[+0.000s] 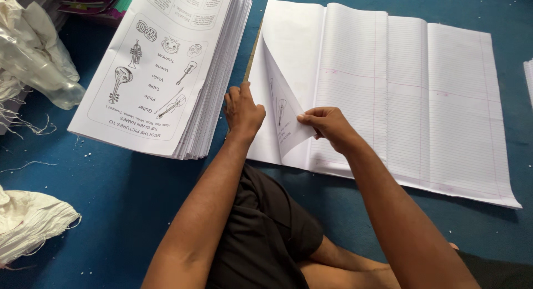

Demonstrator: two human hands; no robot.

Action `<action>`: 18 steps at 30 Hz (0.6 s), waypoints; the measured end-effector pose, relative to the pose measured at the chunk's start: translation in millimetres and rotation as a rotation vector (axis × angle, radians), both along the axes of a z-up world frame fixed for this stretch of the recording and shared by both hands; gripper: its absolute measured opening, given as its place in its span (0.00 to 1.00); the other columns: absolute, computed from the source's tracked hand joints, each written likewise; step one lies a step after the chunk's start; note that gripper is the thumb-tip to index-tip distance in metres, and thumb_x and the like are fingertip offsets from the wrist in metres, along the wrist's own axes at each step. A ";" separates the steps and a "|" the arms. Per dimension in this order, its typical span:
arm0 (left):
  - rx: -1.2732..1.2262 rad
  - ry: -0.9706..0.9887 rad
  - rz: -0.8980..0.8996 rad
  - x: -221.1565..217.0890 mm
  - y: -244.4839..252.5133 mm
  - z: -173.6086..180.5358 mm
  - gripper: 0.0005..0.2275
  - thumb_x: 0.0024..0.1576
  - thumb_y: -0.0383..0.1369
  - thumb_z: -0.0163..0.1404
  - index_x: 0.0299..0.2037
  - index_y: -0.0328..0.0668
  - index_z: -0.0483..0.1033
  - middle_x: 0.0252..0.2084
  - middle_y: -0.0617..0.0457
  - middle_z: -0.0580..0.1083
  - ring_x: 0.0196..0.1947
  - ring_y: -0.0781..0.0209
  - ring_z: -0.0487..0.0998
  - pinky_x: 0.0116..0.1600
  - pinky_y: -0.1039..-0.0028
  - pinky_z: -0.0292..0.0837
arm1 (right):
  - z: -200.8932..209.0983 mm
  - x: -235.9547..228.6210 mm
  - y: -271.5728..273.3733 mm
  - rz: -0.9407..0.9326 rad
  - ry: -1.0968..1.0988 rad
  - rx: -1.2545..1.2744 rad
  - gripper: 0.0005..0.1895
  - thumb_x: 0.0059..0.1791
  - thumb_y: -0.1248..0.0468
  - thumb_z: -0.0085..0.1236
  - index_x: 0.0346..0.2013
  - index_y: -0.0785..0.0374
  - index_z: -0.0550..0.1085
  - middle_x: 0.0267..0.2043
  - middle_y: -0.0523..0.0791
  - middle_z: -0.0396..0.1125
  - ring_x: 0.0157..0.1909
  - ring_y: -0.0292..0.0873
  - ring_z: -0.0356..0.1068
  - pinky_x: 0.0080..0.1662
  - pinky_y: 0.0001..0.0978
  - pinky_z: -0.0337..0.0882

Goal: The person sits on the floor and assembles notebooks by inserting printed pages into lined booklets. They repeatedly pick up a printed page, fold it, and insert it into the center of a booklet, then place the assembled unit into a stack.

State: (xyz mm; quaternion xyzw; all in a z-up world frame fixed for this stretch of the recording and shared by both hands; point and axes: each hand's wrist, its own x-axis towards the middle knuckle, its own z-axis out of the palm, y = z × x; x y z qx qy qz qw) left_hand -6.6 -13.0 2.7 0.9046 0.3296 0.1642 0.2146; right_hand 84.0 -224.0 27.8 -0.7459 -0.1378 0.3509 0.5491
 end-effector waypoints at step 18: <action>-0.840 0.168 -0.237 9.6 -48.0 -25.6 0.16 0.57 0.39 0.54 0.42 0.29 0.81 0.33 0.43 0.80 0.26 0.62 0.80 0.30 0.68 0.81 | 12.2 9.5 -80.5 -0.156 -0.227 -0.180 0.16 0.38 0.56 0.75 0.24 0.66 0.80 0.18 0.45 0.70 0.20 0.35 0.61 0.24 0.24 0.61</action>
